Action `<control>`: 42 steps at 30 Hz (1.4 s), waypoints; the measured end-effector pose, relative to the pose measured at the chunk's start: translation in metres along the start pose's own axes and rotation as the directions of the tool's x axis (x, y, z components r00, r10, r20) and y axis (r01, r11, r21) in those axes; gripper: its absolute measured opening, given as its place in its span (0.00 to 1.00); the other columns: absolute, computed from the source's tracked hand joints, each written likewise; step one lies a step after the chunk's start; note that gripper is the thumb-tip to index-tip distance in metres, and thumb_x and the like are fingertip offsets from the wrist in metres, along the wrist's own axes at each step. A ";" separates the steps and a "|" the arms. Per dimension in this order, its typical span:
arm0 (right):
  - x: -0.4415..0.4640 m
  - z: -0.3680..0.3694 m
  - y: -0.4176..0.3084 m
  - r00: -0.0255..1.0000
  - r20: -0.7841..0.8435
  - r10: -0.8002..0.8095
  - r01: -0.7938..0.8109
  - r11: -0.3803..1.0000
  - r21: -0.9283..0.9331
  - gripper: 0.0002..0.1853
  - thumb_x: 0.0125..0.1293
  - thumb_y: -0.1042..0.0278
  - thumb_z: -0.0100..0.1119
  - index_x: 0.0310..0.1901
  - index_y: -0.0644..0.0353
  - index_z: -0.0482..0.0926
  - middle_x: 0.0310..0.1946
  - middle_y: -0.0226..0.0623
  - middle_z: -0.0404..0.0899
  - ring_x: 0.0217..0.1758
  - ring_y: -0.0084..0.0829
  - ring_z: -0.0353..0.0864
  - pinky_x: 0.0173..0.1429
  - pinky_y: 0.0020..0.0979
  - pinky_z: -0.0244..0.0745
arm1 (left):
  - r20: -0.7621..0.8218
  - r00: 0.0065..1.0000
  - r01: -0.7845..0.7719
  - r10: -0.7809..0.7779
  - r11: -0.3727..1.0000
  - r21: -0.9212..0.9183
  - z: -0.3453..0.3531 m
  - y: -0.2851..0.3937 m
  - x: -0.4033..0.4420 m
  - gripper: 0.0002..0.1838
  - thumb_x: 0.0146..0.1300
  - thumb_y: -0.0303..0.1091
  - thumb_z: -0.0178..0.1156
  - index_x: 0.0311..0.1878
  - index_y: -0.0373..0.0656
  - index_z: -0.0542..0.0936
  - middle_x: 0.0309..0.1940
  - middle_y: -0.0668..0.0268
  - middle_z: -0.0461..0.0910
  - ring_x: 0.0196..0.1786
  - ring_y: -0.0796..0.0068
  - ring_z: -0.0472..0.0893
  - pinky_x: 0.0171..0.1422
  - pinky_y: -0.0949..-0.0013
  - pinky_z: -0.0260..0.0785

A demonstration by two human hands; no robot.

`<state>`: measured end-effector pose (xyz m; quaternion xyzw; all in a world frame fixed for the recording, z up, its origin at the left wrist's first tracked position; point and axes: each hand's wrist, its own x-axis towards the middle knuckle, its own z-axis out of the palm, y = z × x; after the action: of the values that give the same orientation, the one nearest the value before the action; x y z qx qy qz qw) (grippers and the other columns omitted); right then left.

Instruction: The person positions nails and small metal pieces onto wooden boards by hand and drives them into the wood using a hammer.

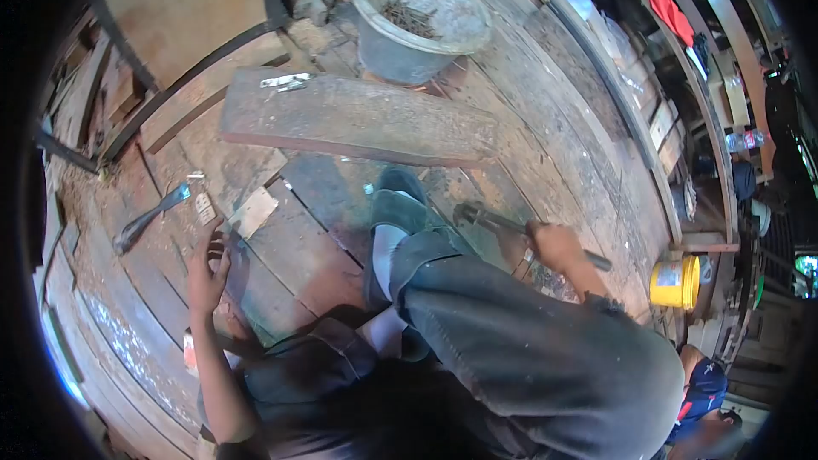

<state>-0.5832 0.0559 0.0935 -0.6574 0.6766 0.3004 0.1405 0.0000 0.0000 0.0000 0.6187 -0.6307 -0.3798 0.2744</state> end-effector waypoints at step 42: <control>0.095 -0.060 -0.154 0.963 -0.203 -0.179 0.024 -0.693 0.721 0.11 0.74 0.63 0.59 0.49 0.60 0.82 0.37 0.24 0.79 0.34 0.16 0.75 0.38 0.23 0.72 | -0.067 0.998 -0.063 0.009 0.497 -0.866 0.199 0.197 0.079 0.28 0.62 0.16 0.64 0.65 0.38 0.69 0.47 0.57 0.83 0.49 0.75 0.83 0.55 0.74 0.75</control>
<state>-0.4305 -0.0489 0.0505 -0.2033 0.4459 -0.4893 0.7213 -0.2814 -0.0608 0.0394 0.3945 -0.3605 -0.6222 0.5722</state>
